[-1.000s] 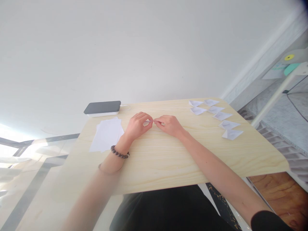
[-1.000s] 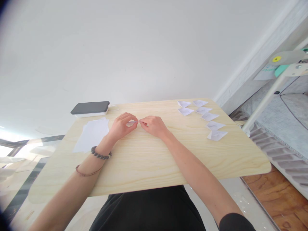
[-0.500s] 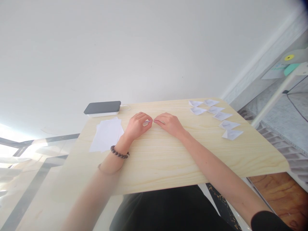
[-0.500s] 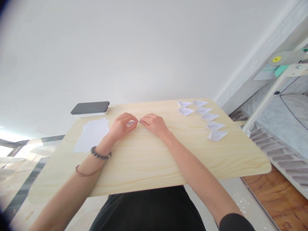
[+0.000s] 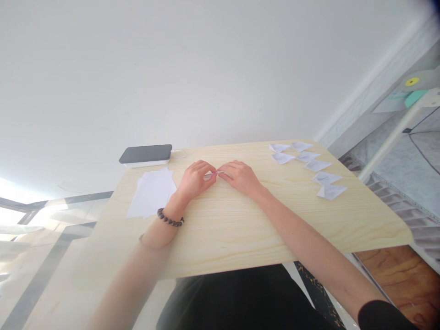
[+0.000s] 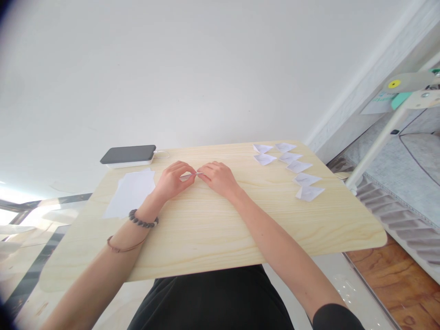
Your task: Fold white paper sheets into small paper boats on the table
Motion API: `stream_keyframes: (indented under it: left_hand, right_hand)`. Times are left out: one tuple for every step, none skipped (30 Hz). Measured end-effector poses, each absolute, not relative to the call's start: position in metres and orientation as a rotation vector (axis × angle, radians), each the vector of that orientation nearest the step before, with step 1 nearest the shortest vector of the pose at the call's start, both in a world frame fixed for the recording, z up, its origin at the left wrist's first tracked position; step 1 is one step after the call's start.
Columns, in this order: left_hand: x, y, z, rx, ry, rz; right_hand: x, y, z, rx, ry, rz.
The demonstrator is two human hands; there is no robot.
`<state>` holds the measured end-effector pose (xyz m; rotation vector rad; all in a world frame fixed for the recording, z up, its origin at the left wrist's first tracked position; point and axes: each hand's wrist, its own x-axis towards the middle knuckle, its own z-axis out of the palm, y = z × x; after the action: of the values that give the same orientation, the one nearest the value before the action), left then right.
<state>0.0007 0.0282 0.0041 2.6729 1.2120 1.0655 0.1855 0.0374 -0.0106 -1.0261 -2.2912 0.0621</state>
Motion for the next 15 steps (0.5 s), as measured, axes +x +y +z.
stream_keyframes:
  left_hand:
    - [0.0009, 0.0283, 0.0038, 2.685, 1.201, 1.055]
    - [0.0011, 0.0283, 0.0036, 2.692, 1.199, 1.049]
    - [0.0012, 0.0284, 0.0033, 2.695, 1.204, 1.044]
    - [0.0011, 0.0285, 0.0031, 2.695, 1.214, 1.041]
    - [0.0009, 0.0286, 0.0029, 2.692, 1.229, 1.04]
    - [0.0007, 0.0288, 0.0028, 2.688, 1.245, 1.039]
    - [0.0004, 0.0289, 0.0028, 2.685, 1.257, 1.037]
    - [0.0, 0.029, 0.0028, 2.684, 1.266, 1.035]
    - [-0.0003, 0.0291, 0.0028, 2.685, 1.272, 1.034]
    - [-0.0007, 0.0293, 0.0028, 2.688, 1.273, 1.035]
    - [-0.0011, 0.0295, 0.0027, 2.692, 1.27, 1.039]
    - [-0.0015, 0.0297, 0.0026, 2.699, 1.261, 1.042]
    - [-0.0018, 0.0299, 0.0023, 2.709, 1.249, 1.044]
    - [-0.0021, 0.0302, 0.002, 2.721, 1.234, 1.043]
    - [-0.0022, 0.0304, 0.0015, 2.735, 1.219, 1.039]
  right_hand:
    - [0.1848, 0.0374, -0.0109, -1.009, -2.301, 0.054]
    - [0.1845, 0.0376, -0.0109, -0.996, -2.309, 0.046]
    - [0.1846, 0.038, -0.0108, -0.988, -2.315, 0.04]
    - [0.1852, 0.0385, -0.0105, -0.983, -2.319, 0.036]
    - [0.1862, 0.039, -0.0101, -0.982, -2.319, 0.035]
    - [0.1876, 0.0395, -0.0096, -0.982, -2.318, 0.035]
    - [0.189, 0.0399, -0.0091, -0.983, -2.317, 0.037]
    - [0.1904, 0.0402, -0.0087, -0.984, -2.317, 0.04]
    - [0.1914, 0.0404, -0.0084, -0.988, -2.314, 0.043]
    - [0.1919, 0.0403, -0.0083, -0.991, -2.311, 0.047]
    - [0.1919, 0.0401, -0.0085, -0.994, -2.304, 0.051]
    - [0.1913, 0.0397, -0.0088, -0.995, -2.296, 0.056]
    - [0.1903, 0.0393, -0.0094, -0.993, -2.287, 0.059]
    - [0.189, 0.039, -0.0099, -0.988, -2.28, 0.061]
    - [0.1877, 0.0387, -0.0105, -0.98, -2.277, 0.062]
